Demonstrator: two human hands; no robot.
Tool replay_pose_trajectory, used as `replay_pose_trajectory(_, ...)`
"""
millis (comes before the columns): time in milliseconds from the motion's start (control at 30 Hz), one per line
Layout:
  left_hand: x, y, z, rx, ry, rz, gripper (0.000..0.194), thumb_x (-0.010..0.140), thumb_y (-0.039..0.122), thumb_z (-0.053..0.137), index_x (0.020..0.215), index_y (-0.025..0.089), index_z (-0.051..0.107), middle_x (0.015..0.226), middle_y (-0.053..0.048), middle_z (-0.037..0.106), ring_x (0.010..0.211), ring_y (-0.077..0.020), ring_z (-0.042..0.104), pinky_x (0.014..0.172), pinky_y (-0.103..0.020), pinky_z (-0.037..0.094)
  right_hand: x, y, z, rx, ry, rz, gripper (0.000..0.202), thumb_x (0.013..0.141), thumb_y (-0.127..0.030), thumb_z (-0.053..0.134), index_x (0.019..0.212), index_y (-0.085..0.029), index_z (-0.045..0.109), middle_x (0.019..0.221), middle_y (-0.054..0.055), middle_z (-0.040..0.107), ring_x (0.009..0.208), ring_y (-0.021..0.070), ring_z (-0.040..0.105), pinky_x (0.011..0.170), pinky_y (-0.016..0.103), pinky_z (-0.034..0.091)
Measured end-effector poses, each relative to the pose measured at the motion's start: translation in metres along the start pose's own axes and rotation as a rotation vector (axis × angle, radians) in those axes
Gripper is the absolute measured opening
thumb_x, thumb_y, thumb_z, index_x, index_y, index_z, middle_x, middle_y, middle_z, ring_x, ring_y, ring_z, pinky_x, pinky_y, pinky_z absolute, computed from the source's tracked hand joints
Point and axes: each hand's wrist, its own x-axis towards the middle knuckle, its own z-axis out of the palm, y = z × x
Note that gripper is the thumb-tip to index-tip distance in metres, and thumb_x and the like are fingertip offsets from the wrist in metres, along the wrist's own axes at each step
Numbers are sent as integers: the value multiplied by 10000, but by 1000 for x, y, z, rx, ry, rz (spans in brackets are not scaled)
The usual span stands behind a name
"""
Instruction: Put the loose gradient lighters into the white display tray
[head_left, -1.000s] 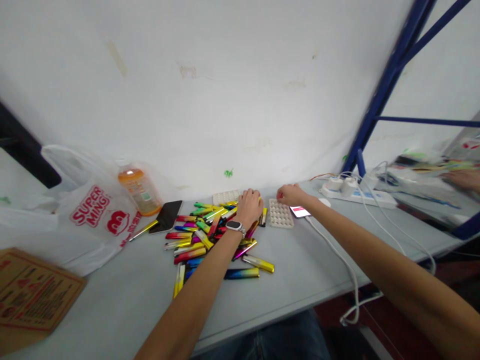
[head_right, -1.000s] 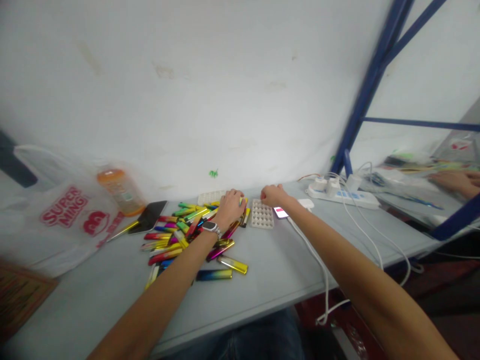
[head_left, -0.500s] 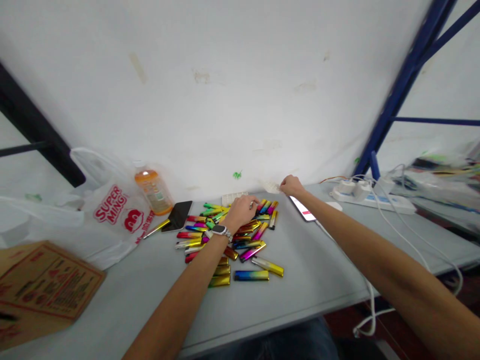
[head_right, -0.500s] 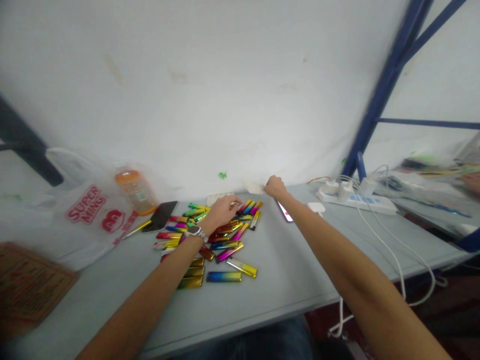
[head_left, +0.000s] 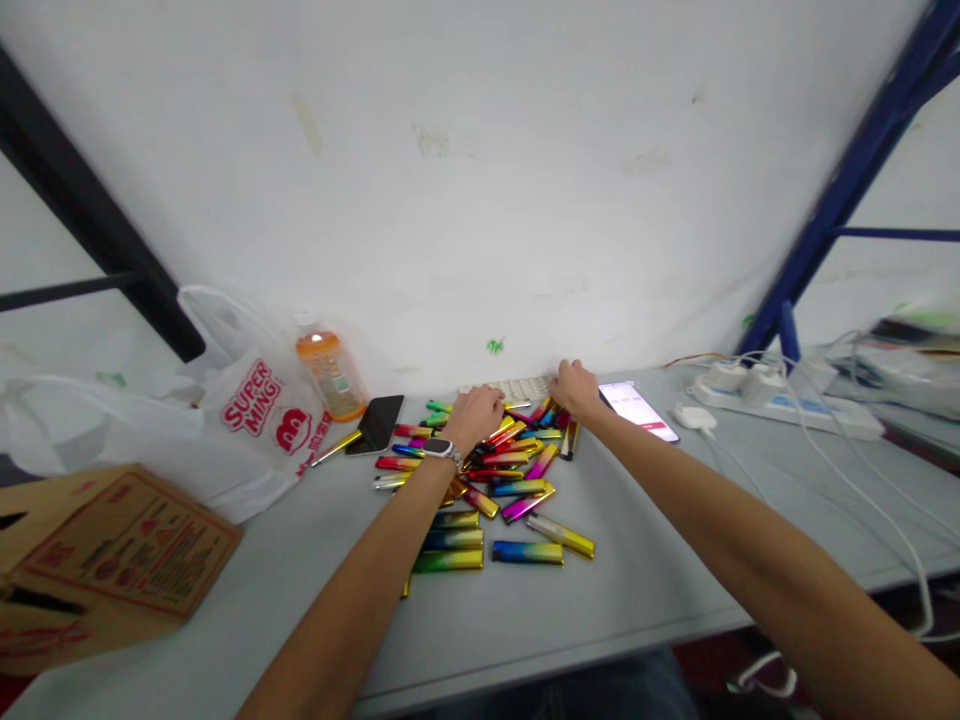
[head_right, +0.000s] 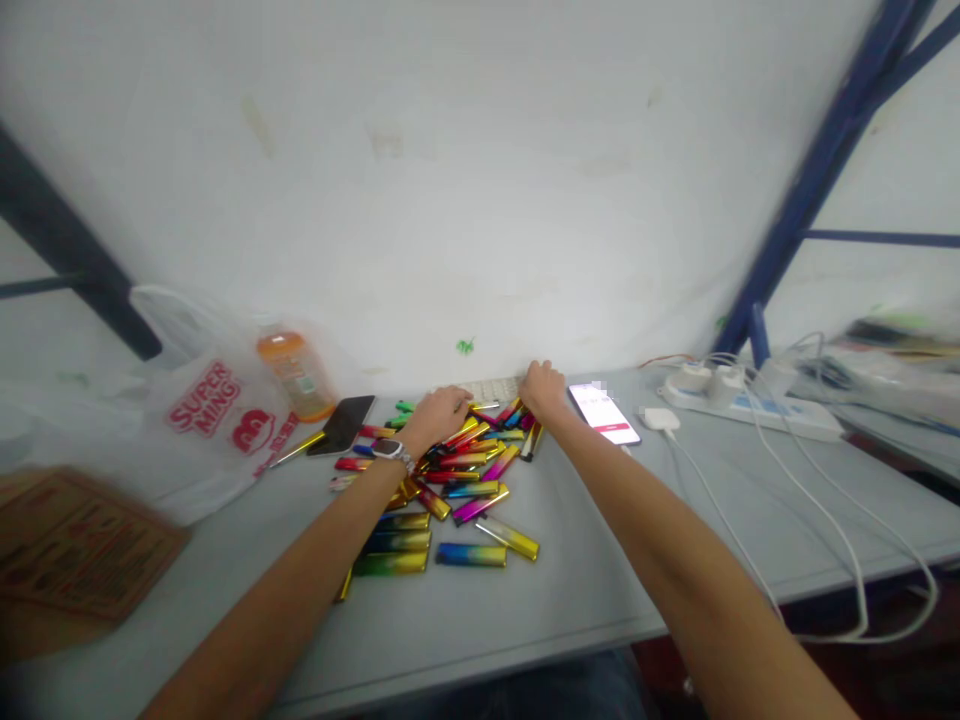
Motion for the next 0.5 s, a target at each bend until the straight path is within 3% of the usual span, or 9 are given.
replay_pose_trajectory(167,-1,-4,0,-3,-21,-21,356,944,260,397,1105,192,707,1187,-104,703,1115,-243,637,985,-354,468,-2,-9,0,81,-96,-33,338,918,-226,452,1139,-80,662,1142,240,678,1037,289,664,812,309,490)
replay_pose_trajectory(500,-17,-19,-15,60,-80,-113,388,949,281,356,1045,176,717,1156,-126,711,1046,-250,666,904,-342,495,-7,-40,7,86,-115,-91,374,873,-265,488,1100,-55,699,1097,257,703,1018,315,680,799,321,497)
